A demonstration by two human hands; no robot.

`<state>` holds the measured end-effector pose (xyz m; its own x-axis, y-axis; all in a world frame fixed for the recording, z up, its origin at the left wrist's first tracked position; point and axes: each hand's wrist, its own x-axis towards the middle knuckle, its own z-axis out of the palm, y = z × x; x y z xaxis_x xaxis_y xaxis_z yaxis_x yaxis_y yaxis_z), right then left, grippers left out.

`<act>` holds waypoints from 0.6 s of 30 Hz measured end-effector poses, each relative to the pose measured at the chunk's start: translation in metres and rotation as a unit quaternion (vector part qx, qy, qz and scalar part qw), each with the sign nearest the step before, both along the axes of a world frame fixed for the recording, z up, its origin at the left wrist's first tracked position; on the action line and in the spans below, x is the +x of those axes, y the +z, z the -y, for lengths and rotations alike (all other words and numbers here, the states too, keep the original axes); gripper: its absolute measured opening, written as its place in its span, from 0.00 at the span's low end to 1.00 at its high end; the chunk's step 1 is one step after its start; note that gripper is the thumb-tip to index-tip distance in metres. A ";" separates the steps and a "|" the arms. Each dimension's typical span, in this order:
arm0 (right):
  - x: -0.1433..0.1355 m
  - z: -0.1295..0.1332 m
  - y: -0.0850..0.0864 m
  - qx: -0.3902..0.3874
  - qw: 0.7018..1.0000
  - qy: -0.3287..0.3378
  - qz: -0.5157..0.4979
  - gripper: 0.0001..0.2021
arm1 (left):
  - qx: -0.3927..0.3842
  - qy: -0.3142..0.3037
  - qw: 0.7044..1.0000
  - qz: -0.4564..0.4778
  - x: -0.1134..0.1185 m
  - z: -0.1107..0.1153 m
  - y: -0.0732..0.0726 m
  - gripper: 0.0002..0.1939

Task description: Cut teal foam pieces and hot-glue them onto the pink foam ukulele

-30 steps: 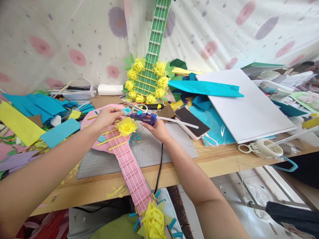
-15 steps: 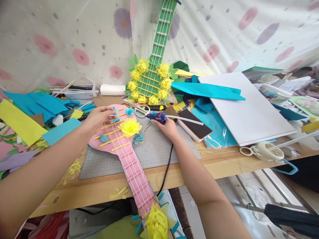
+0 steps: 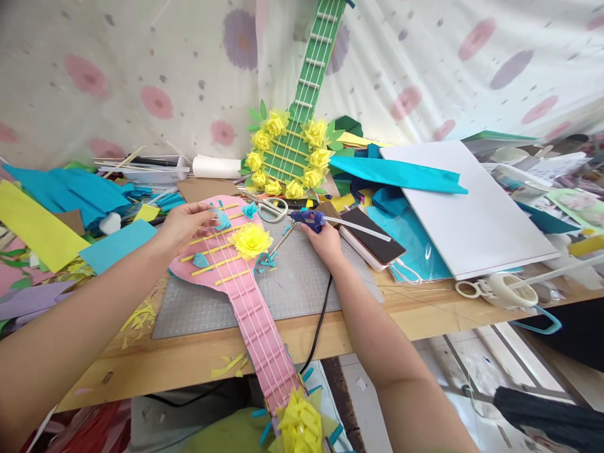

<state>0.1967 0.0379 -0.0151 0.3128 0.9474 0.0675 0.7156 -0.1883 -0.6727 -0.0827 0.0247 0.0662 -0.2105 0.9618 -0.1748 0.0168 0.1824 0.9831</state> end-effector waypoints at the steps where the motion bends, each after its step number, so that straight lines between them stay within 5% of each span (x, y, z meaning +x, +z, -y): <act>1: -0.001 0.000 0.000 0.000 1.000 -0.002 0.005 0.22 | -0.001 0.003 1.000 0.000 0.000 0.000 0.000 0.05; 18: 0.007 -0.002 0.006 -0.013 0.998 0.023 0.059 0.21 | 0.002 -0.002 1.000 -0.029 0.002 -0.007 -0.005 0.05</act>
<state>0.2035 0.0394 -0.0090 0.2601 0.9626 0.0757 0.7975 -0.1700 -0.5788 -0.0810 0.0314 0.0614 -0.2172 0.9631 -0.1588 0.0748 0.1786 0.9811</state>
